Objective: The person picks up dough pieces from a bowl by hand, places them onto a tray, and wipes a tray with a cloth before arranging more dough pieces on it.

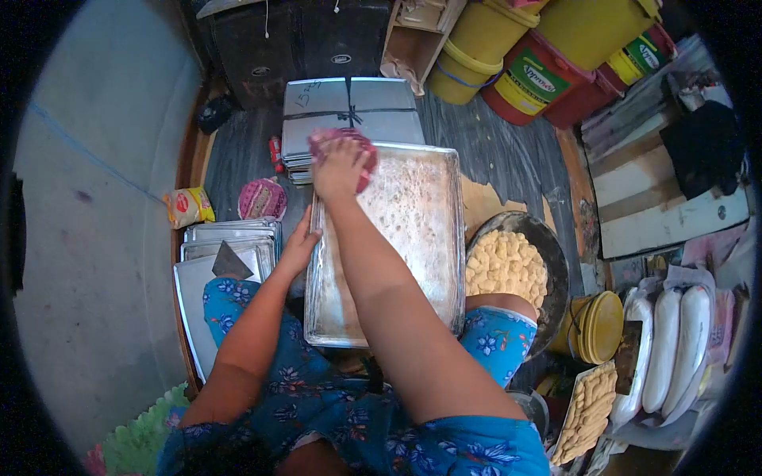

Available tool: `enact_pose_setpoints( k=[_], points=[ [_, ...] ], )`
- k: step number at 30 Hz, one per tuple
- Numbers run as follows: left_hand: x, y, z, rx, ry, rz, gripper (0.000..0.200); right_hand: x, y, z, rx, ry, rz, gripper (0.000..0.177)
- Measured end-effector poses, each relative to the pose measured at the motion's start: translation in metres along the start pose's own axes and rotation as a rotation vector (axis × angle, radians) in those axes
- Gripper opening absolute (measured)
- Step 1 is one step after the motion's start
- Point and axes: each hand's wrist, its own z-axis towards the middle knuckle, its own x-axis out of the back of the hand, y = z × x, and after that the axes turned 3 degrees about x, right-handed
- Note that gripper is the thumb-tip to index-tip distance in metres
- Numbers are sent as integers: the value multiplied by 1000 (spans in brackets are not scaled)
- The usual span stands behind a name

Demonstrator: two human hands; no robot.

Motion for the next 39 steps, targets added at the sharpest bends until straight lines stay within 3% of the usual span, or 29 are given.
enact_pose_setpoints(
  k=[3, 6, 15, 18, 24, 29, 32, 35, 39],
  points=[
    [-2, 10, -6, 17, 33, 67, 69, -4, -9, 1, 171, -94, 72, 69],
    [-10, -4, -5, -57, 92, 2, 69, 11, 28, 3, 279, -164, -25, 65],
    [-14, -8, -3, -63, 107, 20, 68, 63, 209, -19, -149, -47, -200, 60],
    [-16, -9, -2, -71, 125, 24, 67, 80, 234, -39, -289, -86, -160, 63],
    [-16, -8, -3, -63, 151, 70, 66, 66, 223, -161, -77, 42, -141, 61],
    [-17, -12, -1, -123, 144, 31, 68, 94, 158, -326, 118, -199, -59, 65],
    [-18, -3, -3, -76, 171, 32, 68, 102, 128, -381, 154, -283, -47, 67],
    [-20, -2, -3, -56, 152, 88, 65, 93, 133, -365, 48, -176, -97, 69],
    [-17, 5, -4, -58, 111, 124, 64, 66, 170, -262, -14, 32, -151, 70]
  ],
)
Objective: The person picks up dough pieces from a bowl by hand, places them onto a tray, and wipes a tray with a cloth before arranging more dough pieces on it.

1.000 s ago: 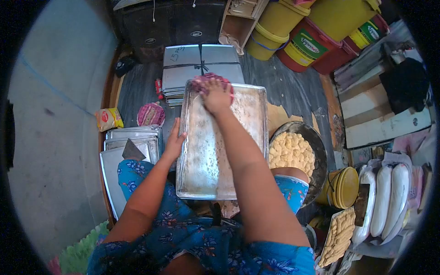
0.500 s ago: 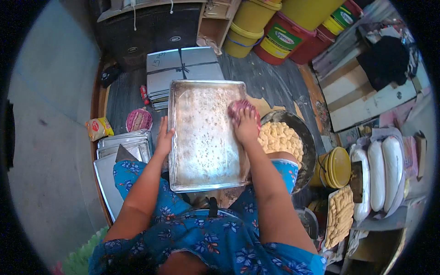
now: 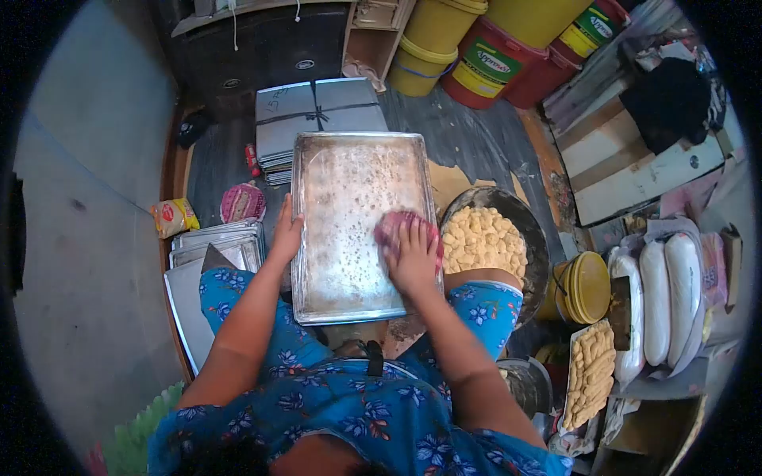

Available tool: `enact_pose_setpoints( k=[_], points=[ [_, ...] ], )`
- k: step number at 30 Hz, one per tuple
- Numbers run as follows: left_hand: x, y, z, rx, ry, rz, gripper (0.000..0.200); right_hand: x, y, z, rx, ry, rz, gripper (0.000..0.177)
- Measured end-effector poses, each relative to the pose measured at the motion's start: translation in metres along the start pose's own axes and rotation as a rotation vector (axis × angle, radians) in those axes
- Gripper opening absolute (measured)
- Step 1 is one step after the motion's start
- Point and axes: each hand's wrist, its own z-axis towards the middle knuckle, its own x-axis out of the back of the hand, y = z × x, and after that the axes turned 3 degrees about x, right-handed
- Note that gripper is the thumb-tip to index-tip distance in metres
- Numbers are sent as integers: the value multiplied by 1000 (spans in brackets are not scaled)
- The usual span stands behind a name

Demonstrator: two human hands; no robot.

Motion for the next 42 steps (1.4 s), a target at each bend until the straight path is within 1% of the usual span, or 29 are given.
enact_pose_setpoints(
  k=[3, 5, 6, 9, 11, 12, 13, 14, 16, 17, 18, 20, 23, 25, 26, 27, 28, 29, 30, 31, 32, 33, 34, 35, 36, 38, 39, 41, 42],
  points=[
    [1, -1, 2, -16, 3, -17, 63, -22, 18, 107, -21, 56, -44, 70],
    [1, -2, 2, -50, 10, -41, 62, -23, 12, 164, -82, 39, -6, 71],
    [1, 0, 2, -50, 16, -60, 62, -31, 8, 185, -81, 65, 12, 71],
    [-2, -16, 9, -63, 7, -59, 62, -37, -23, 209, 57, 82, 54, 70],
    [0, -13, 5, -47, 1, -74, 62, -44, -48, 192, 275, 120, 115, 66],
    [0, -13, 6, -40, -4, -95, 62, -20, -67, 166, 363, 18, 140, 62],
    [-1, -14, 5, -30, -12, -119, 62, -30, -76, 144, 470, 27, 234, 61],
    [-3, -18, 6, -15, -30, -267, 62, -33, -87, 113, 541, 43, 233, 62],
    [-9, -25, 9, 27, -73, -564, 62, -13, -102, 44, 674, -87, 190, 63],
    [-8, -23, 8, 6, -51, -457, 62, 1, -105, 9, 761, -131, 188, 64],
    [-5, -18, 6, -15, -33, -348, 63, 7, -101, -24, 819, -181, 279, 64],
    [-2, -14, 4, -93, 27, -69, 63, 23, -91, -82, 884, -309, 411, 57],
    [9, 37, -10, -22, 99, 587, 65, 55, -56, -115, 763, -615, 829, 53],
    [1, 59, -12, -103, 28, 834, 68, 81, -29, -131, 333, -585, 1091, 44],
    [-4, 66, -12, -143, -4, 957, 70, 79, -12, -140, 243, -424, 1052, 43],
    [-16, 66, -12, -185, -16, 939, 71, 70, 3, -151, 103, -308, 1073, 43],
    [-33, 68, -10, -231, -23, 920, 71, 86, 11, -149, -15, -207, 1194, 43],
    [-50, 70, -10, -276, -28, 901, 72, 78, 20, -151, -161, -34, 1271, 47],
    [-63, 86, -20, -314, -96, 895, 73, 69, 28, -152, -290, 158, 1339, 52],
    [-80, 104, -34, -348, -162, 887, 74, 73, 33, -146, -366, 240, 1465, 57],
    [-100, 114, -52, -435, -251, 840, 75, 76, 39, -140, -434, 335, 1588, 62],
    [-118, 123, -77, -520, -337, 792, 76, 75, 38, -131, -450, 535, 1649, 64],
    [-129, 126, -108, -649, -425, 660, 78, 76, 42, -128, -437, 547, 1752, 64],
    [-138, 129, -142, -745, -550, 650, 76, 76, 46, -125, -425, 561, 1856, 64],
    [-134, 126, -172, -889, -655, 610, 70, 76, 50, -124, -414, 574, 1958, 65],
    [-129, 125, -216, -1171, -861, 510, 58, 75, 55, -130, -463, 501, 2062, 64],
    [-133, 99, -220, -723, -1191, 162, 51, 73, 57, -130, -488, 465, 2116, 63],
    [-90, 140, -193, -638, -1089, 247, 43, 79, 57, -128, -437, 465, 2159, 60],
    [-76, 144, -178, -494, -857, 266, 36, 81, 54, -132, -429, 463, 2181, 59]
  ],
)
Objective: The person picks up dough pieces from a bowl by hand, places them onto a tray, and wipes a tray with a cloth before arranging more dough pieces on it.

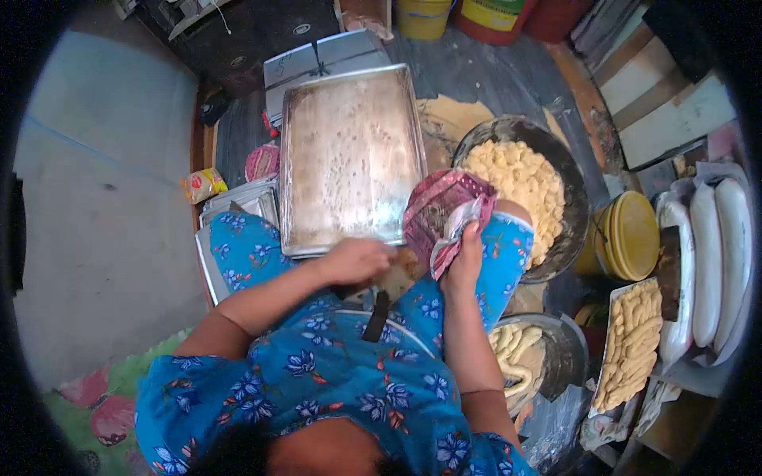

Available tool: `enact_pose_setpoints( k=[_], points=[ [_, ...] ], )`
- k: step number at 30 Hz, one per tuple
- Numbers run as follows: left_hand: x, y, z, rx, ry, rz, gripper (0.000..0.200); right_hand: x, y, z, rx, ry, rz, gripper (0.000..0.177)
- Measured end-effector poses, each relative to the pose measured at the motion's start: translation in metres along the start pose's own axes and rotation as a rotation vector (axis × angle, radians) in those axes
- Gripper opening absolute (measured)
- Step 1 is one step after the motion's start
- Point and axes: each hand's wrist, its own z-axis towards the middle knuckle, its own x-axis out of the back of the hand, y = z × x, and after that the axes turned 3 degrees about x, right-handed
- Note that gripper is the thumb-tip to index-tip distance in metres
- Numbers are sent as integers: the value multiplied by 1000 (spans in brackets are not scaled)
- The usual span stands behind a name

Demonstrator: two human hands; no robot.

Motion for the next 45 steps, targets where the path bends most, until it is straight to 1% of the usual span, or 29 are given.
enact_pose_setpoints(
  k=[1, 3, 5, 8, 9, 10, 11, 12, 13, 15, 16, 17, 18, 19, 21, 23, 24, 25, 27, 29, 31, 32, 35, 36, 37, 39, 41, 43, 45],
  points=[
    [20, -7, -1, 175, 206, 3, 30, 0, 1, -4, -40, 33, -2, 58],
    [69, -23, 7, 307, 653, 74, 33, -3, 1, 2, -101, 80, -13, 56],
    [90, -79, 12, 398, 815, 328, 50, -10, 1, 4, -123, 57, 33, 56],
    [34, -98, 19, 575, 632, 921, 70, -11, 2, 5, -127, 19, 50, 57],
    [26, -71, 20, 545, 277, 703, 78, -12, 0, 8, -125, 8, 62, 57],
    [3, -38, 9, 305, 193, 633, 81, -13, 0, 7, -126, 5, 76, 57],
    [-11, 9, 4, 214, -72, 398, 73, -14, 1, 3, -132, 5, 88, 57],
    [-22, 18, 2, -243, -294, 361, 56, -15, 1, 3, -120, 21, 78, 57],
    [-26, 24, -10, -121, -544, -322, 43, -15, 0, 3, -108, 35, 66, 57],
    [0, 31, -10, -68, -327, -323, 42, -15, 0, 3, -99, 54, 65, 57],
    [1, 25, -10, 19, 16, -293, 41, -13, -1, 2, -103, 60, 77, 58],
    [13, 11, -2, 135, 181, -7, 40, -11, -1, 0, -109, 66, 88, 58],
    [21, -4, 3, 7, 447, 135, 46, -9, 1, 0, -115, 83, 88, 58],
    [34, 3, 6, 43, 495, 238, 57, -8, 2, 0, -119, 83, 72, 57],
    [20, -55, -8, 37, 228, 709, 64, -9, 5, 3, -123, 58, 38, 57],
    [47, -123, -16, 484, 402, 655, 70, -9, 8, 5, -130, 60, 14, 56],
    [76, -158, -24, 621, 587, 769, 73, -7, 9, 3, -134, 65, -9, 56],
    [122, -121, -36, 911, 620, 569, 72, -3, 9, 3, -135, 68, -34, 56],
    [146, -168, -50, 1238, 863, 529, 70, 2, 14, 2, -147, 98, -53, 54],
    [147, -179, -48, 985, 846, 590, 69, -6, 13, 0, -157, 97, -44, 53],
    [130, -140, -29, 653, 868, 639, 67, -14, 14, 2, -154, 93, -54, 54],
    [106, -114, -20, 507, 808, 508, 60, -16, 16, 3, -153, 86, -62, 55],
    [43, -65, -9, 87, 105, 474, 68, -9, 29, 8, -140, 33, -112, 59],
    [29, -63, -7, -50, 79, 597, 69, -3, 36, 10, -136, 19, -162, 60],
    [35, -62, -3, -31, 86, 655, 71, -3, 36, 11, -133, 5, -215, 60],
    [62, -102, 24, 292, 257, 677, 70, -9, 37, 12, -112, -35, -242, 62],
    [112, -159, 42, 728, 525, 754, 72, -11, 31, 4, -155, -50, -275, 62],
    [153, -179, 48, 1068, 685, 491, 72, -7, 32, 3, -161, 13, -258, 62],
    [156, -197, 58, 944, 652, 651, 74, -14, 21, 11, -116, 52, -209, 62]
  ],
)
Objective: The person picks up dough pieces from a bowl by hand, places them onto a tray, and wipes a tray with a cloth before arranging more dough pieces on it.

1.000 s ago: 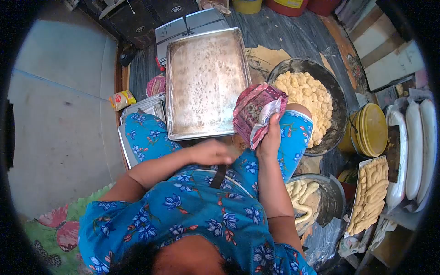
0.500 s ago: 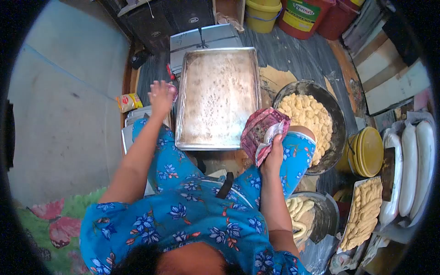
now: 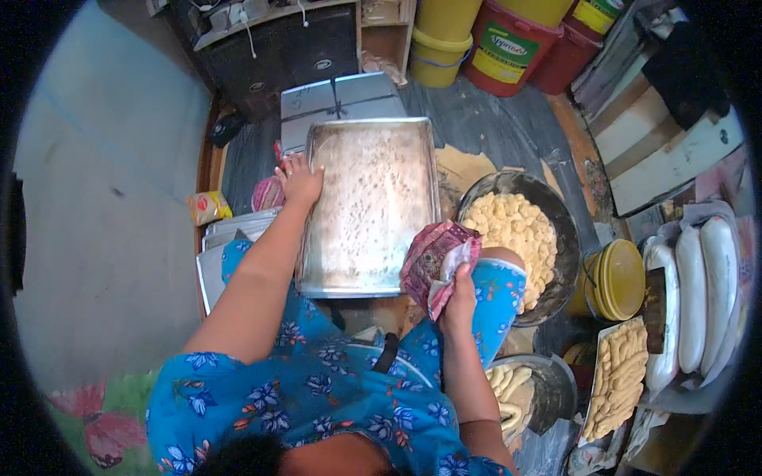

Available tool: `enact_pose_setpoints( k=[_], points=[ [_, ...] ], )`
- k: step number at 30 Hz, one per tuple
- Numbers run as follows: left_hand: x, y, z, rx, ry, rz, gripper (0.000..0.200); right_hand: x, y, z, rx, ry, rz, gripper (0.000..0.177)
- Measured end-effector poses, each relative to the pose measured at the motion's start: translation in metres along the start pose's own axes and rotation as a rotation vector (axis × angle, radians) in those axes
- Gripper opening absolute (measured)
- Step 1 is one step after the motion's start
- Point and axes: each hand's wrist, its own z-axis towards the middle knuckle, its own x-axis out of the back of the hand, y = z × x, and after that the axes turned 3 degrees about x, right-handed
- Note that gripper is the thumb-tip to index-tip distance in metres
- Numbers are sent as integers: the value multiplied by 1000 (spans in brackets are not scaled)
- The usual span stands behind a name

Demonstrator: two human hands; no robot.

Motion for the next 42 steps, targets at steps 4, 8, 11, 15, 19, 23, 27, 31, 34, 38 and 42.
enact_pose_setpoints(
  k=[4, 8, 11, 15, 19, 23, 27, 31, 34, 38, 42],
  points=[
    [3, 66, -18, -197, -75, -9, 77, -25, -77, 42, 202, 38, 62, 61],
    [-23, 136, -125, -747, -97, -209, 79, -66, -138, 129, 452, 64, 143, 57],
    [14, 137, -213, -1195, -329, -244, 73, -56, -110, 197, 435, 91, 240, 57],
    [20, 134, -174, -1399, -583, -497, 73, -21, -83, 229, 354, 11, 7, 57],
    [5, 171, -62, -1358, -293, -175, 68, -35, -103, 225, 294, 37, 55, 57],
    [-1, 211, 42, -1252, -177, -82, 66, -33, -97, 228, 270, 71, 36, 59],
    [1, 223, 105, -750, -92, -81, 66, -27, -91, 234, 255, 37, -57, 62],
    [-26, 192, 117, -284, 133, -114, 69, -38, -92, 229, 259, 57, -101, 68],
    [-13, 138, 78, -208, 121, -83, 72, -40, -93, 227, 260, 37, -160, 73],
    [18, 7, 35, 169, -49, -41, 79, -41, -95, 222, 235, 48, -197, 74],
    [65, -105, -33, 527, -226, -1309, 83, -33, -92, 227, 187, 54, -293, 62]
  ],
)
